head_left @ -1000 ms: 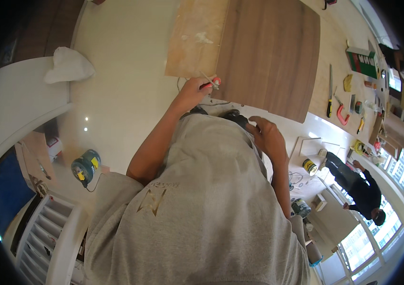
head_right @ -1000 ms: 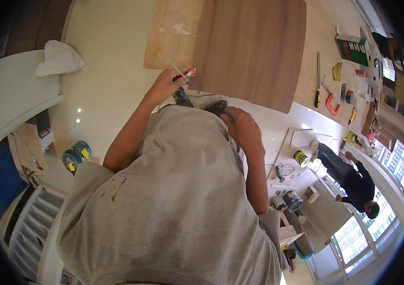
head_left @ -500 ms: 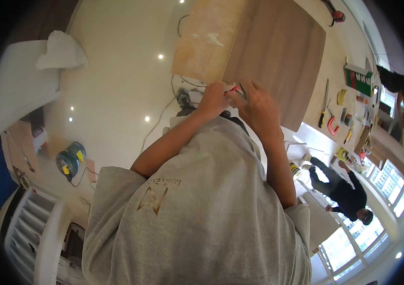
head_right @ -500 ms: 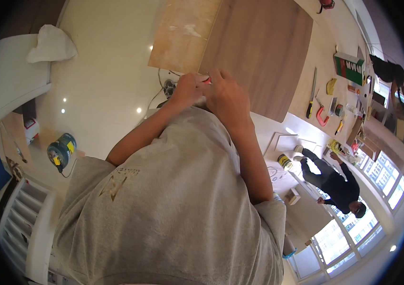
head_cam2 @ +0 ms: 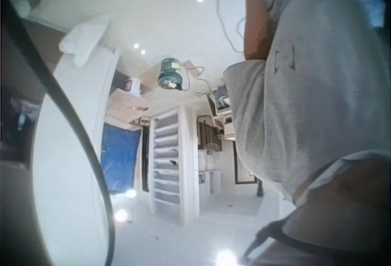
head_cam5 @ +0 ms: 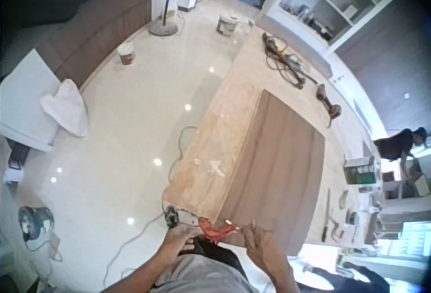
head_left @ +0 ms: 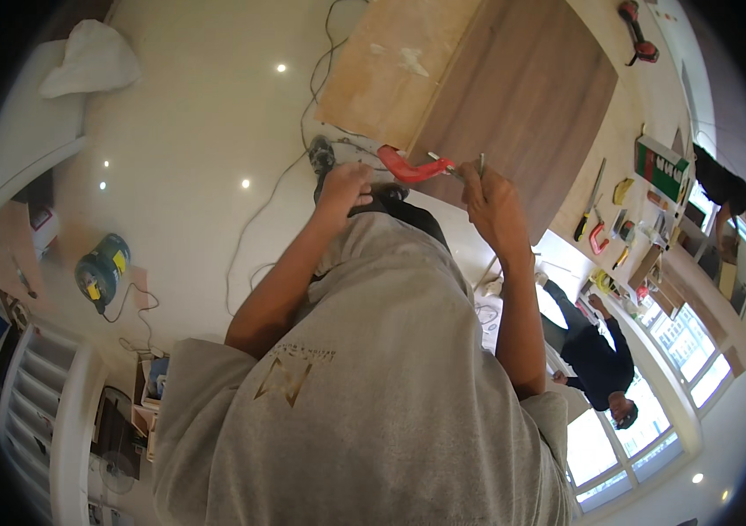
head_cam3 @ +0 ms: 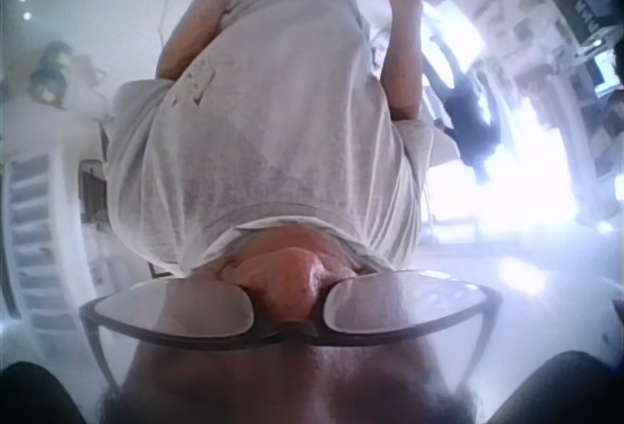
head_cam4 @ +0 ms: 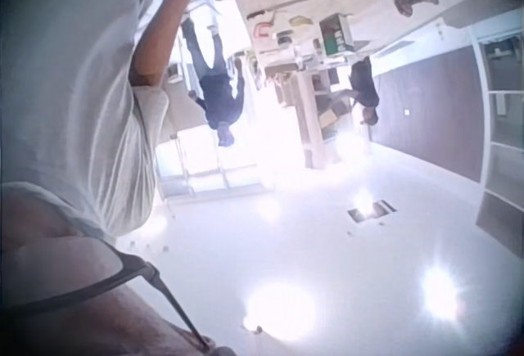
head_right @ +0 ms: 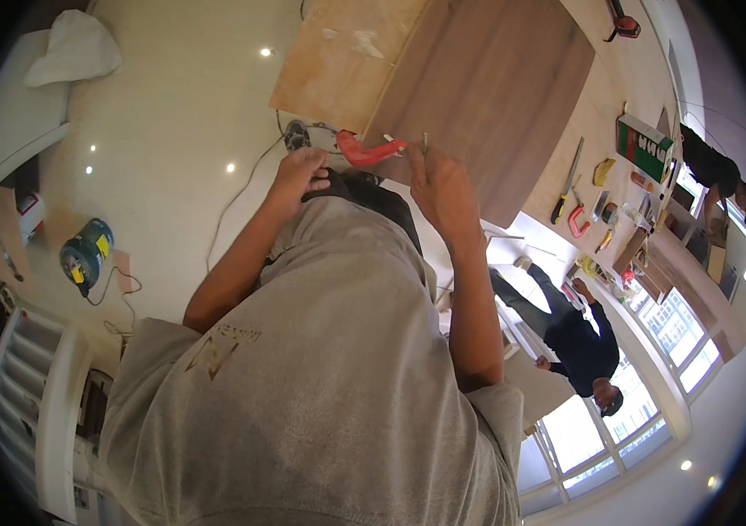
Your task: The person assembles a wooden panel by clamping a small wooden block to its edge using a red F-clamp. They then use a chisel to carve or adjust the edge of the panel while it is clamped.
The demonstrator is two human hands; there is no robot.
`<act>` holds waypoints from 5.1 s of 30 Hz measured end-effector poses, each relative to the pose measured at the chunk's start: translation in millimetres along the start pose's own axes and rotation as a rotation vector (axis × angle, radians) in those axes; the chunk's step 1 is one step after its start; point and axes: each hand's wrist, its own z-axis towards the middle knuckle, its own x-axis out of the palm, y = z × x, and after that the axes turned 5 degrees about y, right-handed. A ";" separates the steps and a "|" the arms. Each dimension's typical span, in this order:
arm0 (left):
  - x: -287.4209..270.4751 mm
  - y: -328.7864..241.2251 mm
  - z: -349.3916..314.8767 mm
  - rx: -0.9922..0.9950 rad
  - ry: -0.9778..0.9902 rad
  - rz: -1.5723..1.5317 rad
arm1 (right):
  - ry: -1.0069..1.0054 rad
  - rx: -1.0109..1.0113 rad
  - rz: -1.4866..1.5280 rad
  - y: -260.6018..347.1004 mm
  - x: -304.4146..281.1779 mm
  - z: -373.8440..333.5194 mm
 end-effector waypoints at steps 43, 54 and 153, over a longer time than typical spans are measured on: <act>2.9 17.9 12.3 -0.079 0.142 -0.778 | 0.078 -0.351 -0.226 72.2 32.1 -71.7; -16.1 84.2 -69.9 0.374 -0.104 -0.971 | 0.185 -0.632 -0.169 -14.0 25.2 -91.1; 10.6 11.9 -232.3 0.399 -0.275 0.016 | 0.409 -0.220 0.939 -166.2 207.8 -101.7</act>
